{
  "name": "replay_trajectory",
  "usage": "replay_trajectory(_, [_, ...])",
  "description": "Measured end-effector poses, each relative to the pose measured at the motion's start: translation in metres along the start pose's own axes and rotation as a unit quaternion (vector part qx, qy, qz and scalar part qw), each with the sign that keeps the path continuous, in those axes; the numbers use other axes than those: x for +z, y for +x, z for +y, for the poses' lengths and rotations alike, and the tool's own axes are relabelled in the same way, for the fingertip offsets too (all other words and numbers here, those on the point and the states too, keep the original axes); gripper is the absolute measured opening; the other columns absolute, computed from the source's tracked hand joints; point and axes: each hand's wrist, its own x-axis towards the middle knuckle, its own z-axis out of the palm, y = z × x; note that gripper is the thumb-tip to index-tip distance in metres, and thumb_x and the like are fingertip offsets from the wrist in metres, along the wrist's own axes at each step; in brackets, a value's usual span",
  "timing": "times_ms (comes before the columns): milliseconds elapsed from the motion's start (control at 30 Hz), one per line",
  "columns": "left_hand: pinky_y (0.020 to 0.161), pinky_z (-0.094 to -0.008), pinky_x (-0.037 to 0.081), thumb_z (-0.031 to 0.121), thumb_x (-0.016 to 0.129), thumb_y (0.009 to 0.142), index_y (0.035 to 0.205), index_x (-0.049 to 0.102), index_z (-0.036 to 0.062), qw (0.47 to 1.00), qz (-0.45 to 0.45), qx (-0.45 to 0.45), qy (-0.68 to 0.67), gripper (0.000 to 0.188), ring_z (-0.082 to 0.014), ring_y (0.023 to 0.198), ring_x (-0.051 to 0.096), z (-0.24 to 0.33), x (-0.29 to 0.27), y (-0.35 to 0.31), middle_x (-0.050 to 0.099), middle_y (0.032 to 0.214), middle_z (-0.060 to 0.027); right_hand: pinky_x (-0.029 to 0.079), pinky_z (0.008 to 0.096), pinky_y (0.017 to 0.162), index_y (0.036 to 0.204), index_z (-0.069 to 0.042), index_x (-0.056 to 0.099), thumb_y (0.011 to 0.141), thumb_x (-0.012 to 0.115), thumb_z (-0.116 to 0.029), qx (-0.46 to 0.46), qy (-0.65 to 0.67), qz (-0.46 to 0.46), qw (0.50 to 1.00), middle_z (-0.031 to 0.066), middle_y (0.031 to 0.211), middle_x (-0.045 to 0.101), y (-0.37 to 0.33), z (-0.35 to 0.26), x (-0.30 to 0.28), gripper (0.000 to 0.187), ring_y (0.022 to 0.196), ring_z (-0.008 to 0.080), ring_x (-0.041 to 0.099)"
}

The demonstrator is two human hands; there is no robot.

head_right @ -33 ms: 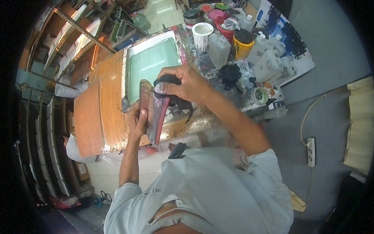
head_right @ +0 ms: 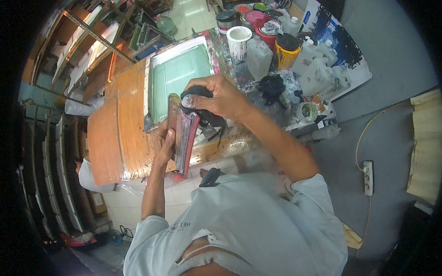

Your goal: The person cleans a screen printing squeegee using a black cloth, wiping the rubber blade and wooden handle thoroughly. They then wipe the surface of the screen printing frame and adjust the clamps on the frame.

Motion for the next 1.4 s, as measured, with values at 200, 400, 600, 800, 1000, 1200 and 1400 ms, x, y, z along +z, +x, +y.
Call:
replay_trajectory(200, [0.04,-0.0317,0.045,0.049,0.055,0.097,0.113,0.054,-0.0047,0.747,-0.217,-0.25,-0.576,0.056,-0.0182,0.055,0.056,-0.023,0.014,-0.008,0.052,0.068,-0.008,0.049,0.0253,0.069,0.099,0.0,0.067,0.093,0.071,-0.014,-0.041,-0.253,0.146,0.956,0.0021,0.08,0.066,0.019,0.002,0.002,0.016,0.076,0.0061,0.057])
replay_trajectory(400, [0.047,-0.0378,0.052,0.039,0.057,0.1,0.117,0.042,-0.0074,0.489,-0.293,-0.199,-0.797,0.051,-0.0262,0.062,0.06,-0.029,0.043,-0.008,0.053,0.081,-0.0154,0.038,0.032,0.109,0.139,-0.007,0.058,0.104,0.057,-0.028,-0.028,-0.066,0.092,0.993,0.0125,0.115,0.062,0.022,-0.001,0.009,0.041,0.119,0.0197,0.052])
replay_trajectory(600, [0.043,-0.0339,0.053,0.039,0.054,0.101,0.117,0.041,-0.0074,0.439,-0.271,-0.257,-0.817,0.052,-0.0248,0.061,0.058,-0.014,0.052,0.0,0.051,0.08,-0.0162,0.052,0.0379,0.086,0.128,-0.003,0.063,0.084,0.076,-0.008,-0.118,-0.248,0.226,0.934,0.0171,0.105,0.067,0.034,0.029,0.047,0.046,0.095,0.0324,0.066])
replay_trajectory(800, [0.042,-0.0297,0.049,0.04,0.053,0.101,0.121,0.041,-0.0081,0.462,-0.181,-0.284,-0.821,0.053,-0.0215,0.061,0.053,-0.014,0.054,-0.004,0.049,0.082,-0.0146,0.054,0.0377,0.08,0.106,-0.003,0.073,0.079,0.077,-0.002,-0.125,-0.28,0.199,0.931,0.0179,0.101,0.07,0.028,0.053,0.046,0.027,0.092,0.0326,0.07])
replay_trajectory(1000, [0.041,-0.0271,0.045,0.041,0.053,0.101,0.118,0.048,-0.0082,0.548,-0.07,-0.269,-0.789,0.052,-0.0172,0.061,0.05,-0.021,0.051,-0.012,0.048,0.083,-0.0114,0.054,0.0364,0.077,0.103,-0.001,0.074,0.079,0.075,0.001,-0.118,-0.202,0.16,0.959,0.0165,0.097,0.071,0.009,0.062,0.072,0.025,0.089,0.0309,0.07])
replay_trajectory(1200, [0.041,-0.0276,0.045,0.043,0.053,0.101,0.118,0.048,-0.0083,0.691,-0.004,-0.244,-0.68,0.054,-0.0178,0.061,0.051,-0.021,0.026,-0.011,0.048,0.083,-0.012,0.052,0.0361,0.071,0.098,-0.004,0.074,0.071,0.077,0.005,-0.147,-0.137,0.086,0.976,0.015,0.09,0.069,-0.019,0.044,0.124,0.028,0.081,0.0299,0.067])
replay_trajectory(1400, [0.041,-0.0281,0.046,0.044,0.054,0.1,0.118,0.047,-0.0083,0.727,-0.003,-0.227,-0.648,0.056,-0.0185,0.061,0.052,-0.014,0.0,-0.041,0.048,0.083,-0.0125,0.05,0.0368,0.066,0.096,-0.004,0.073,0.068,0.076,0.009,-0.168,-0.104,0.031,0.98,0.0121,0.087,0.067,-0.041,0.025,0.162,0.031,0.077,0.0294,0.064])
